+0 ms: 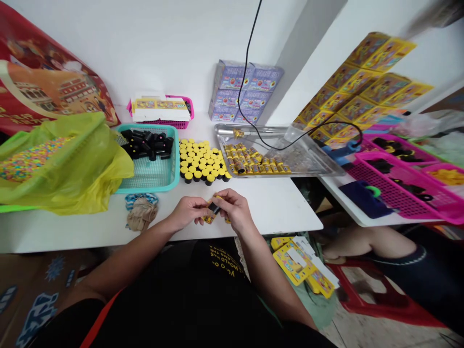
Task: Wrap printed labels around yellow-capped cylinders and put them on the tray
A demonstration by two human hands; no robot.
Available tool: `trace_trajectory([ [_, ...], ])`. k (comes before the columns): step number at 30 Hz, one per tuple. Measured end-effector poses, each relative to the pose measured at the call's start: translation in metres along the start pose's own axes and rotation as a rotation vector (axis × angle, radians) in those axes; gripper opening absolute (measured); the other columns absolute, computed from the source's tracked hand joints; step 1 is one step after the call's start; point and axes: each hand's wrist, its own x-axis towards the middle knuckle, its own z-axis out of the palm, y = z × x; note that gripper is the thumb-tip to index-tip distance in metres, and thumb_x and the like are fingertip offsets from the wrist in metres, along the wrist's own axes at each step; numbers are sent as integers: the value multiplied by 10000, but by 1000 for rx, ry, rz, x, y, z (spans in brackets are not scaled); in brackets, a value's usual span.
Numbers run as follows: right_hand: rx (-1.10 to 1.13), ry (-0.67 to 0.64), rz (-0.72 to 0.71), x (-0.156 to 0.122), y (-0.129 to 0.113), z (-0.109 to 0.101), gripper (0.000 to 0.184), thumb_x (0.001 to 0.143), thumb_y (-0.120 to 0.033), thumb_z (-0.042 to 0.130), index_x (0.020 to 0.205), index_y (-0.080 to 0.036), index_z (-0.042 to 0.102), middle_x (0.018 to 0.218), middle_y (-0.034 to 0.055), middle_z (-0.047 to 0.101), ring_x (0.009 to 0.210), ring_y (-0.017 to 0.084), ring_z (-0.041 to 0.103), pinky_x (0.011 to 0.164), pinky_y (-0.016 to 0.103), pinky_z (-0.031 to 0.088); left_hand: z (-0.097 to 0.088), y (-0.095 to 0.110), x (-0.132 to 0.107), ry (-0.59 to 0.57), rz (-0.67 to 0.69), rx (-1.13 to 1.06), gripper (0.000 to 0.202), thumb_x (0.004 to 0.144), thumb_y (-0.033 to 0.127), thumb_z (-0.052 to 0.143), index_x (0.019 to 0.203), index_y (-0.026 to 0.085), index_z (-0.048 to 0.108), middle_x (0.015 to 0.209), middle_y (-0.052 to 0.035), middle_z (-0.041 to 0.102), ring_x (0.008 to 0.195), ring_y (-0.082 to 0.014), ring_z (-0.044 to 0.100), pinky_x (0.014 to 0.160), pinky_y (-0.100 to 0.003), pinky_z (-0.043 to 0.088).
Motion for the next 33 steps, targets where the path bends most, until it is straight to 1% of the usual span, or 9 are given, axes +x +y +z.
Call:
trace_trajectory([
  [5,-52,51,-12,2,0,4,304,656,-441,772,726,-199,602,532,-50,567,402,65,402,394,227,336,3,-7,-1,47,-50,-121,357,686,424,760,807,97,680,609,-41,662,399,-83,503,393,-211,291],
  [11,-88,84,8,2,0,5,273,676,-427,747,705,-205,590,540,-42,561,423,69,404,412,231,329,2,-7,-6,-25,-43,-179,331,669,371,790,841,105,693,725,-57,683,541,-101,563,456,-214,348],
  [14,-155,103,-10,2,4,3,289,674,-449,744,712,-208,589,548,-36,553,453,81,416,427,233,335,2,-8,-6,-24,-26,-187,318,666,362,794,826,105,697,739,-63,681,589,-113,569,473,-219,364],
  [18,-299,134,-85,1,10,2,272,684,-450,730,731,-219,595,586,-28,556,521,109,450,482,246,380,2,-12,-3,1,-34,-169,317,645,348,808,819,107,700,711,-54,675,561,-105,552,461,-217,348],
  [22,-457,184,-200,0,13,3,256,698,-448,725,765,-225,619,660,-10,586,601,140,505,555,269,421,2,-14,-1,40,-75,-201,388,577,365,841,827,109,689,697,-42,676,499,-92,533,434,-216,330],
  [25,-392,149,-158,1,11,5,271,687,-454,736,735,-224,603,605,-28,551,556,129,474,533,269,399,2,-14,-1,37,-98,-213,406,571,384,842,820,107,682,690,-42,672,489,-93,539,437,-218,336],
  [28,-303,127,-106,2,10,7,281,693,-457,737,726,-220,591,573,-41,528,514,113,439,510,266,381,2,-14,-1,4,-114,-197,389,625,431,811,792,107,675,677,-42,659,484,-92,536,430,-220,311],
  [30,-321,134,-130,3,11,7,281,691,-452,746,730,-218,595,590,-37,538,527,115,451,515,265,384,2,-15,-1,4,-110,-189,393,647,455,796,793,109,680,688,-44,655,510,-92,536,438,-218,306],
  [33,-353,112,-160,3,13,7,300,686,-465,760,732,-219,596,605,-32,548,548,125,473,521,262,385,3,-17,-1,50,-87,-216,398,621,439,822,809,114,692,737,-45,662,597,-101,552,498,-216,351],
])
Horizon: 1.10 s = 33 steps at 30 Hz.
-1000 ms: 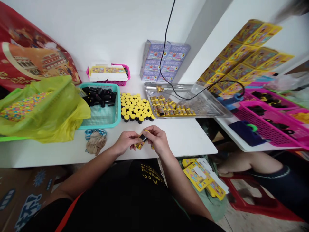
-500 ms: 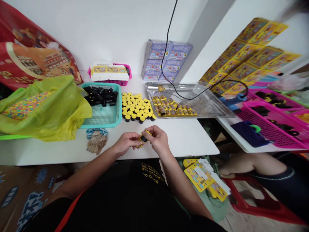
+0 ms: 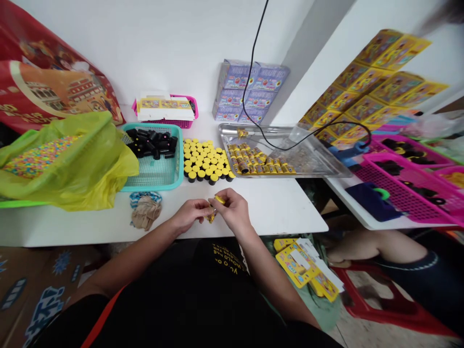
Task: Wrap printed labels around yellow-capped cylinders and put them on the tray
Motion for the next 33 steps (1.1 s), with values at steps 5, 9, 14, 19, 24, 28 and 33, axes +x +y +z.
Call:
trace_trajectory([
  [5,43,-151,-13,-1,6,-5,313,805,-539,654,838,-228,650,662,-3,606,603,156,542,581,285,443,0,0,1,-30,-82,-195,433,593,429,854,822,109,671,746,-61,679,641,-146,629,593,-255,414],
  [9,-58,-105,-176,-3,8,-9,291,883,-496,579,937,-255,733,819,45,662,810,208,600,770,357,476,3,1,0,-9,-148,-326,439,553,392,887,796,114,648,765,-63,693,625,-161,653,648,-290,463],
  [14,-51,-145,-200,-6,10,-8,286,876,-500,590,887,-270,760,772,43,663,794,215,601,798,390,471,6,1,1,-45,-172,-394,411,588,379,874,824,113,667,773,-67,692,648,-165,658,682,-307,499],
  [19,235,-156,-45,-6,14,-7,179,748,-423,746,830,-264,751,767,10,663,712,166,606,689,324,490,7,1,-1,-87,-169,-385,381,635,389,845,808,108,654,753,-81,687,616,-162,645,615,-277,470],
  [24,456,-43,46,-6,20,0,199,679,-355,793,828,-238,732,766,-4,667,662,139,587,625,286,485,10,4,-3,-166,-127,-426,349,670,391,815,807,106,668,720,-82,674,577,-146,602,557,-263,429],
  [28,353,-83,-118,-8,20,0,159,784,-361,719,881,-236,735,786,0,651,633,124,578,608,279,479,9,5,-2,-148,-114,-457,358,683,390,808,859,103,687,758,-81,670,634,-155,613,606,-275,460],
  [33,92,-81,-377,-11,20,-4,178,795,-302,743,962,-244,716,858,25,676,765,161,614,703,314,499,8,6,-2,-128,-109,-499,295,694,338,810,833,111,683,790,-62,661,676,-147,609,661,-282,472],
])
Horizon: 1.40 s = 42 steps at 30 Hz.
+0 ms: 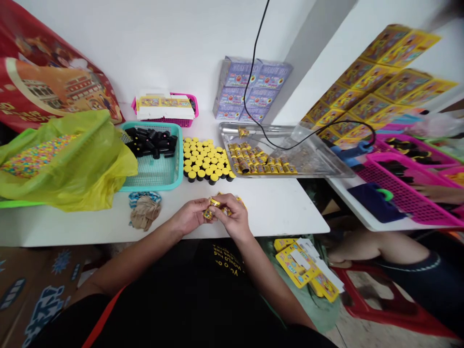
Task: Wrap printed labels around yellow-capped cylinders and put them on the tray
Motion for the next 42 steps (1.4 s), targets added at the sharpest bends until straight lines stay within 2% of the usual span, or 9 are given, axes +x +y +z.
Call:
trace_trajectory([
  [7,-73,148,-136,-3,-4,0,204,785,-232,751,968,-252,662,921,21,659,854,185,638,769,349,525,4,0,2,8,-84,-66,307,824,419,682,861,114,693,771,-69,668,658,-147,615,679,-287,474],
  [10,-214,93,-256,-4,-12,0,318,793,-221,737,1094,-256,638,991,48,656,927,210,628,824,388,529,7,5,3,49,-15,-117,151,794,262,717,829,119,685,799,-59,668,717,-144,621,703,-274,475],
  [14,-358,84,-257,-5,-7,2,377,833,-297,705,1195,-249,616,968,66,632,875,208,618,748,366,547,11,13,2,72,69,-111,102,742,128,728,834,124,683,854,-57,673,802,-167,638,726,-279,479],
  [18,-531,151,-372,-8,7,5,382,856,-275,669,1233,-248,611,922,69,622,823,202,606,715,355,544,12,12,3,117,22,-163,127,831,250,683,852,124,685,780,-44,654,682,-127,600,703,-274,486],
  [21,-590,122,-435,-9,8,5,393,863,-251,651,1253,-236,605,938,84,627,861,220,607,744,376,540,13,7,5,165,-26,-188,172,869,300,646,868,132,683,771,-44,658,651,-127,596,667,-267,485],
  [27,-444,123,-278,-10,5,5,302,907,-292,609,1204,-240,639,920,61,651,815,194,621,739,359,542,14,10,5,210,-74,-183,106,888,196,599,882,135,685,792,-55,683,676,-125,630,677,-245,479],
  [33,-534,145,-368,-10,14,9,272,897,-232,624,1166,-225,670,929,81,667,856,202,620,764,365,541,12,13,9,175,-71,-195,174,914,286,575,910,142,672,809,-53,681,655,-131,621,718,-287,502],
  [39,-473,158,-300,-10,21,13,257,908,-266,617,1155,-223,674,875,61,686,818,198,626,756,369,536,15,3,10,205,-18,-144,189,900,314,608,906,132,654,812,-61,682,657,-131,621,701,-277,507],
  [42,-460,170,-336,-11,26,13,218,899,-244,625,1104,-218,695,823,53,681,769,192,619,714,364,531,15,-4,9,258,17,-154,193,879,327,638,866,135,647,779,-51,675,664,-136,626,706,-280,507],
])
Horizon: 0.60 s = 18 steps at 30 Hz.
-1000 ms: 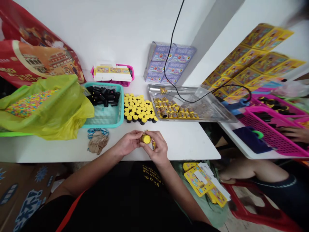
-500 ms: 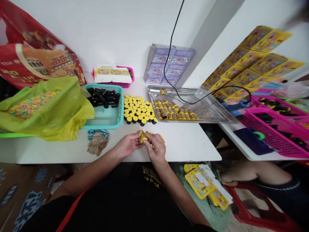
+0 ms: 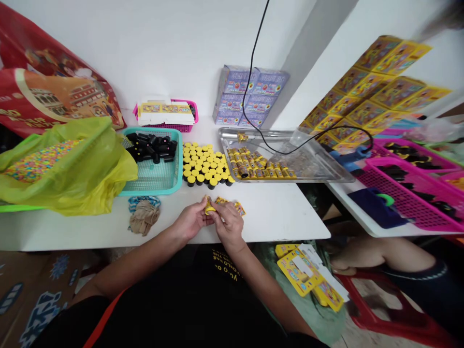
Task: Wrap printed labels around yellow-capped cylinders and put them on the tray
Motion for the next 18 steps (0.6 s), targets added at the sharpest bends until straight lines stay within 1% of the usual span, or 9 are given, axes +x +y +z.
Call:
trace_trajectory([
  [2,-20,-7,-39,-1,2,0,194,898,-223,616,1071,-220,704,803,51,677,756,192,614,704,365,527,-2,-2,0,29,-11,-5,211,870,346,649,860,135,648,763,-48,669,664,-141,627,709,-287,505],
  [5,-79,-54,-91,-1,2,-1,182,900,-205,600,1044,-232,707,808,52,673,771,195,610,721,371,523,-4,-1,2,44,-41,10,253,855,384,662,883,133,663,764,-49,663,642,-139,610,680,-286,490],
  [7,-103,-55,-92,-2,1,-1,212,895,-218,615,1094,-231,687,856,62,676,806,203,612,744,378,525,-5,1,3,39,-11,12,217,841,341,686,896,131,676,788,-42,664,643,-122,597,677,-270,479],
  [9,-97,-14,-61,-3,0,-1,284,886,-236,640,1169,-216,647,914,80,675,845,212,616,768,389,531,-4,4,2,19,16,-3,148,830,260,699,895,127,688,824,-39,670,665,-106,594,691,-252,473],
  [11,-73,26,-43,-3,-1,0,333,878,-233,655,1207,-198,620,943,93,673,873,219,621,784,393,536,-3,6,0,-12,4,-20,110,840,217,680,894,122,694,853,-48,679,697,-109,603,712,-252,476],
  [14,-52,36,-65,-3,-2,2,330,877,-203,653,1205,-191,621,940,91,678,881,217,626,796,388,540,-2,8,-2,-10,-12,-25,98,858,199,650,888,115,693,865,-62,688,728,-126,622,742,-269,488],
  [18,-76,1,-81,-1,-3,2,268,893,-192,623,1158,-209,655,920,80,688,850,207,629,777,388,542,-3,7,-3,19,9,-7,129,844,240,679,839,111,670,818,-61,684,714,-144,632,759,-305,501],
])
